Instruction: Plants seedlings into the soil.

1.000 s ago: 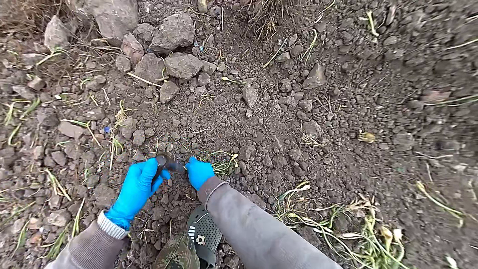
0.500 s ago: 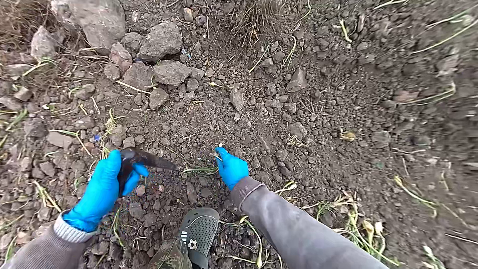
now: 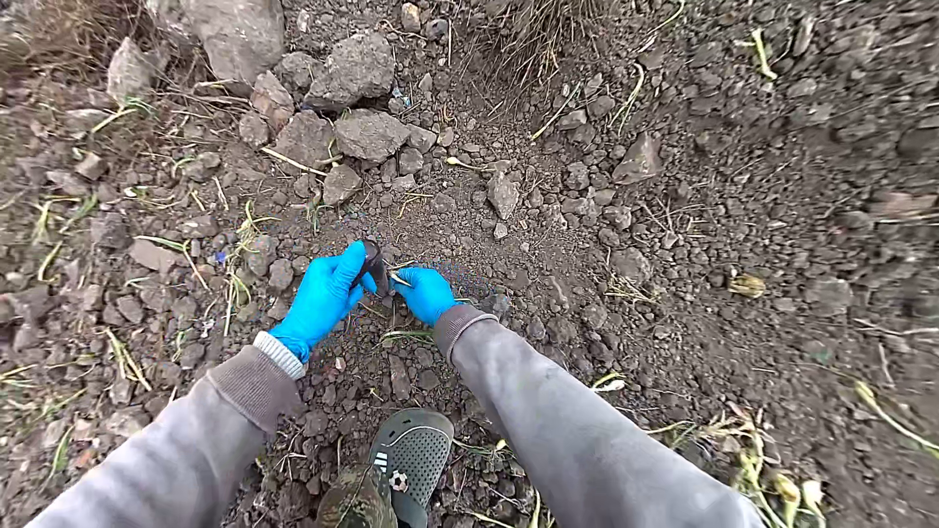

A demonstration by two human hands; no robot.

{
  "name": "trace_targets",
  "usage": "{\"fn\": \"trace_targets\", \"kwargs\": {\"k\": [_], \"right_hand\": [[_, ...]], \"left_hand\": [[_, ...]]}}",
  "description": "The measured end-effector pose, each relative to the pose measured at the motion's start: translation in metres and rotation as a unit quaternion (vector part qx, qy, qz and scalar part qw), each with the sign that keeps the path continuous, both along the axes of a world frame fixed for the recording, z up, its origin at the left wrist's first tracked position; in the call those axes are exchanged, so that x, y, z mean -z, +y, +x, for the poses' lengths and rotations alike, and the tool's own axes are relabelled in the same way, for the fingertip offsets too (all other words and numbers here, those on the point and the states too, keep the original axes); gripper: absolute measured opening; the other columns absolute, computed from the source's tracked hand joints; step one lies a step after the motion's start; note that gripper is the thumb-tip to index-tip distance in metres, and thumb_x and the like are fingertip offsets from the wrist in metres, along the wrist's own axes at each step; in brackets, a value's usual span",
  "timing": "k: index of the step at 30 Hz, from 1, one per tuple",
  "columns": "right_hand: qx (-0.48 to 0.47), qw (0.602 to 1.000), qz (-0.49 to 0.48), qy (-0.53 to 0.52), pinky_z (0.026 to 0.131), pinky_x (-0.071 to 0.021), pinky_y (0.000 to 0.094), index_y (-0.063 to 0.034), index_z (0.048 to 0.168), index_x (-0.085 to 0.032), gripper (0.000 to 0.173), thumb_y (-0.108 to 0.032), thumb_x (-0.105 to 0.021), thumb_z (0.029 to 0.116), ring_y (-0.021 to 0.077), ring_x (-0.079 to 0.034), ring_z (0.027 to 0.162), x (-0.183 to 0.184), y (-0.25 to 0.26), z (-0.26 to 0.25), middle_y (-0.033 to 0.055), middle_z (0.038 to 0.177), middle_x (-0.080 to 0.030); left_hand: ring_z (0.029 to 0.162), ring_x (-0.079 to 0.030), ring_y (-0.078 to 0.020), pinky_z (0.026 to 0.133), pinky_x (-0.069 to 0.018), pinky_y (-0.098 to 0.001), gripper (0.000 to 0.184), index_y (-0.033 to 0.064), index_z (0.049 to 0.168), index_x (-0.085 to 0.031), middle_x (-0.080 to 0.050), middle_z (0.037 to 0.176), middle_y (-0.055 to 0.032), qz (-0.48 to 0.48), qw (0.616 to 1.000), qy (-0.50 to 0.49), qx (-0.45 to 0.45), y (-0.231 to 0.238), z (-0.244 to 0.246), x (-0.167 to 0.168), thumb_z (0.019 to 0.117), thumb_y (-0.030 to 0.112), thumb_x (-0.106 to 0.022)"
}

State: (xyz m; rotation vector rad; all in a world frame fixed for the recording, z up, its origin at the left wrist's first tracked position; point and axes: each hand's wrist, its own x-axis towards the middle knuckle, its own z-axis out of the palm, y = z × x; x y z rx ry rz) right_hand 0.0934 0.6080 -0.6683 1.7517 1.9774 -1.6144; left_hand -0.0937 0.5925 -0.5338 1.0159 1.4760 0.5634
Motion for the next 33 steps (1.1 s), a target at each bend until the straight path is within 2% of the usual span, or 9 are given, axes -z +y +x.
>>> {"fn": "trace_targets", "kwargs": {"k": [4, 7, 9, 13, 16, 19, 25, 29, 33], "right_hand": [[-0.042, 0.994, 0.073, -0.066, 0.086, -0.0564, 0.0584, -0.0181, 0.124, -0.074, 0.027, -0.022, -0.054, 0.1058, 0.0314, -0.071, 0.107, 0.014, -0.022, -0.017, 0.007, 0.124, -0.071], [0.008, 0.983, 0.165, -0.075, 0.073, -0.0589, 0.059, -0.0218, 0.14, -0.066, 0.04, -0.012, -0.05, 0.1041, 0.0339, -0.075, 0.093, 0.005, -0.027, 0.008, 0.0044, 0.142, -0.065], [0.068, 0.972, 0.204, -0.095, 0.069, -0.057, 0.0619, -0.0179, 0.134, -0.069, 0.036, -0.012, -0.05, 0.1043, 0.0372, -0.074, 0.091, -0.004, -0.02, 0.038, 0.0075, 0.138, -0.067], [-0.011, 0.982, 0.128, -0.142, 0.084, -0.0549, 0.0638, -0.0165, 0.124, -0.074, 0.029, -0.022, -0.054, 0.1043, 0.0358, -0.072, 0.104, -0.019, -0.016, 0.104, 0.0125, 0.115, -0.074], [-0.188, 0.965, -0.004, -0.184, 0.088, -0.0535, 0.0637, -0.0262, 0.131, -0.071, 0.035, -0.025, -0.057, 0.0999, 0.0347, -0.07, 0.11, -0.018, -0.028, 0.116, 0.0101, 0.117, -0.075], [-0.216, 0.953, -0.04, -0.209, 0.086, -0.0529, 0.0627, -0.02, 0.126, -0.071, 0.033, -0.033, -0.051, 0.1044, 0.0362, -0.069, 0.11, -0.018, -0.035, 0.104, 0.0133, 0.116, -0.074], [-0.214, 0.948, 0.013, -0.236, 0.078, -0.0556, 0.0604, -0.0141, 0.117, -0.072, 0.025, -0.028, -0.057, 0.1036, 0.0375, -0.071, 0.1, -0.026, -0.042, 0.085, 0.0142, 0.115, -0.072], [-0.119, 0.968, 0.032, -0.217, 0.077, -0.0574, 0.0597, -0.0219, 0.143, -0.054, 0.036, -0.017, -0.047, 0.1078, 0.0391, -0.073, 0.096, -0.032, -0.025, 0.079, 0.0143, 0.116, -0.073], [-0.037, 0.979, 0.056, -0.195, 0.081, -0.056, 0.0624, -0.0227, 0.142, -0.058, 0.035, -0.021, -0.047, 0.1084, 0.0394, -0.072, 0.104, -0.027, 0.003, 0.065, 0.0143, 0.118, -0.074]], "left_hand": [[0.038, -0.042, -0.0055, 0.036, -0.0364, -0.0203, 0.07, 0.0089, 0.086, -0.069, -0.052, 0.05, 0.0031, 0.047, 0.998, -0.025, -0.04, -0.006, -0.016, -0.026, 0.1072, 0.058, -0.023], [0.037, -0.043, -0.0046, 0.036, -0.0378, -0.0201, 0.075, 0.0098, 0.086, -0.068, -0.052, 0.05, 0.0045, 0.079, 0.993, -0.033, -0.077, -0.029, -0.027, 0.006, 0.1048, 0.063, -0.018], [0.038, -0.044, -0.0047, 0.037, -0.039, -0.0206, 0.078, 0.0085, 0.088, -0.068, -0.052, 0.05, 0.005, 0.068, 0.993, -0.035, -0.093, -0.038, -0.036, 0.027, 0.1037, 0.065, -0.016], [0.04, -0.046, -0.0071, 0.039, -0.0422, -0.0228, 0.079, 0.0096, 0.088, -0.066, -0.051, 0.05, 0.0041, 0.035, 0.992, -0.072, -0.101, -0.012, -0.038, 0.004, 0.1061, 0.059, -0.008], [0.042, -0.05, -0.0059, 0.041, -0.0446, -0.021, 0.083, 0.0161, 0.089, -0.063, -0.055, 0.054, 0.0054, 0.099, 0.985, -0.118, -0.073, 0.018, -0.025, -0.043, 0.1011, 0.064, 0.003], [0.042, -0.052, -0.0066, 0.04, -0.0461, -0.0215, 0.083, 0.016, 0.088, -0.06, -0.059, 0.056, 0.0043, 0.163, 0.975, -0.141, -0.051, 0.055, 0.008, -0.064, 0.1008, 0.061, 0.008], [0.042, -0.048, -0.0089, 0.043, -0.0443, -0.0258, 0.07, 0.006, 0.089, -0.07, -0.052, 0.053, 0.0023, 0.013, 0.998, 0.006, 0.066, 0.069, 0.037, 0.028, 0.109, 0.055, -0.025], [0.043, -0.048, -0.0088, 0.042, -0.0432, -0.024, 0.069, 0.0061, 0.091, -0.07, -0.053, 0.054, 0.0016, 0.003, 0.998, -0.012, 0.059, 0.069, 0.031, 0.017, 0.1086, 0.056, -0.026], [0.038, -0.044, -0.0054, 0.038, -0.0391, -0.0213, 0.07, 0.0103, 0.086, -0.067, -0.051, 0.05, 0.0055, 0.092, 0.995, -0.047, -0.012, 0.071, 0.028, -0.022, 0.1092, 0.053, -0.016]]}}
